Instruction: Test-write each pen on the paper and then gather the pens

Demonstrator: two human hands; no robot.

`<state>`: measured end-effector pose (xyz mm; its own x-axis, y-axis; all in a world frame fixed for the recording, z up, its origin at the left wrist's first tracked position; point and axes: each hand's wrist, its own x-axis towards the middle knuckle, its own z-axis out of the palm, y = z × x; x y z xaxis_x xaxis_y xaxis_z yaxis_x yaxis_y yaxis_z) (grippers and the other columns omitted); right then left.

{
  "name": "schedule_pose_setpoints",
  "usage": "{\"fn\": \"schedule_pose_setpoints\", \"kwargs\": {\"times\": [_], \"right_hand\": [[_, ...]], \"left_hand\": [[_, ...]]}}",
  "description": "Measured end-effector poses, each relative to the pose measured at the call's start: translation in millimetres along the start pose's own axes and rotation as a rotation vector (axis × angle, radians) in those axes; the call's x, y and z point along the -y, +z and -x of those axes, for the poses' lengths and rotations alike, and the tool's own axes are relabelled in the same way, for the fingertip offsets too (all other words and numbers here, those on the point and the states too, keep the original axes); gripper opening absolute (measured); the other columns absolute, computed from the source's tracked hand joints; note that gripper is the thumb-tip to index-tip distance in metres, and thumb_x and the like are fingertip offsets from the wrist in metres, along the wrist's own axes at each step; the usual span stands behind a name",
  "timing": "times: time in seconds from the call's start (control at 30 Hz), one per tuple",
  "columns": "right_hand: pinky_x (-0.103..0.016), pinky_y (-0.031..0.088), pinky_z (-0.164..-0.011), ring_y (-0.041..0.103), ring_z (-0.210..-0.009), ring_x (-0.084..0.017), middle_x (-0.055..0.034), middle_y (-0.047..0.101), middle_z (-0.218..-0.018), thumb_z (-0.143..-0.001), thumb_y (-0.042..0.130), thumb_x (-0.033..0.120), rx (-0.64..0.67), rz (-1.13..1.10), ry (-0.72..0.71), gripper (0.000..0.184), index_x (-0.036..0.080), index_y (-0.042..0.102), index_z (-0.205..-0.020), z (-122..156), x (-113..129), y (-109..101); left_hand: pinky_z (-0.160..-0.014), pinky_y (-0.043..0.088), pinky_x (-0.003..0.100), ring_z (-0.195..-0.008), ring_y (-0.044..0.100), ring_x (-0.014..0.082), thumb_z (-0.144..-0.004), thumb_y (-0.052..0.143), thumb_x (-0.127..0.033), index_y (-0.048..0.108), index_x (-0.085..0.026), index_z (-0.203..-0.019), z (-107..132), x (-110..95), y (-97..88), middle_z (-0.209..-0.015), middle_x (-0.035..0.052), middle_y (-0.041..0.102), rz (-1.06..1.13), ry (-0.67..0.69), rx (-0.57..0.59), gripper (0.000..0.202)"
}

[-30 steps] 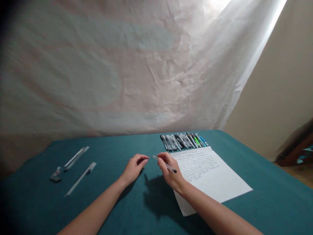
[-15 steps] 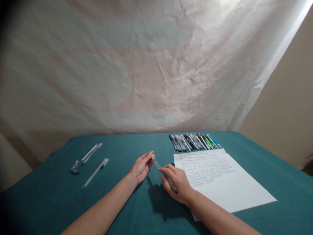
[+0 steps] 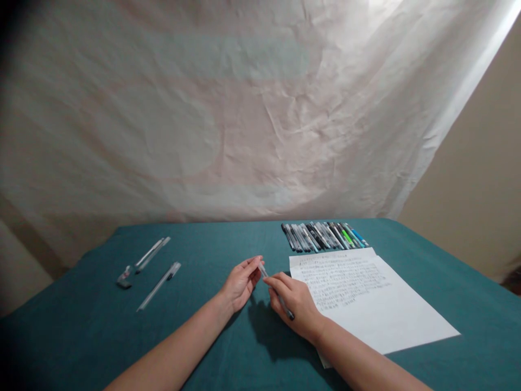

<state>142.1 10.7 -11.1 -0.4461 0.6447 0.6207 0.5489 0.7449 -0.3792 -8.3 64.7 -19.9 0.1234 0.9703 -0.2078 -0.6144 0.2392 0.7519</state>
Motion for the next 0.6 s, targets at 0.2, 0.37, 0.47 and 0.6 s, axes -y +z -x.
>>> {"fn": "schedule_pose_setpoints", "kwargs": {"times": [0.2,0.37,0.47,0.6], "right_hand": [[-0.024,0.046,-0.063,0.055,-0.072,-0.013,-0.0069,0.057,-0.089,-0.081,0.039,0.011,0.004,0.096,-0.061,0.039,0.021,0.046,-0.118,3.1,-5.9,7.6],[-0.024,0.046,-0.062,0.055,-0.072,-0.013,-0.007,0.056,-0.09,-0.081,0.04,0.01,0.017,0.122,-0.055,0.043,0.022,0.044,-0.122,4.3,-8.0,9.9],[-0.024,0.045,-0.06,0.054,-0.07,-0.013,-0.0068,0.056,-0.088,-0.081,0.04,0.01,0.02,0.142,-0.055,0.043,0.022,0.043,-0.122,4.6,-7.4,9.8],[-0.024,0.045,-0.059,0.053,-0.067,-0.013,-0.0066,0.056,-0.086,-0.081,0.04,0.01,0.03,0.164,-0.062,0.042,0.021,0.044,-0.122,5.0,-7.1,9.1]], "left_hand": [[-0.059,0.046,0.016,-0.06,0.056,0.0063,-0.065,0.069,-0.021,0.061,-0.011,-0.079,0.9,5.6,-1.7,-0.073,0.0039,0.062,-0.023,0.027,0.009,0.019],[-0.059,0.046,0.017,-0.061,0.056,0.0072,-0.065,0.07,-0.021,0.06,-0.011,-0.079,4.0,6.0,0.0,-0.072,0.0043,0.062,-0.011,0.016,0.012,0.02],[-0.059,0.046,0.017,-0.061,0.056,0.0075,-0.064,0.07,-0.022,0.06,-0.011,-0.078,4.9,5.6,0.9,-0.071,0.0046,0.062,-0.005,0.012,0.013,0.02],[-0.059,0.045,0.018,-0.061,0.056,0.0082,-0.063,0.071,-0.023,0.06,-0.011,-0.077,4.8,6.0,0.9,-0.071,0.005,0.063,0.001,0.011,0.02,0.021]]}}
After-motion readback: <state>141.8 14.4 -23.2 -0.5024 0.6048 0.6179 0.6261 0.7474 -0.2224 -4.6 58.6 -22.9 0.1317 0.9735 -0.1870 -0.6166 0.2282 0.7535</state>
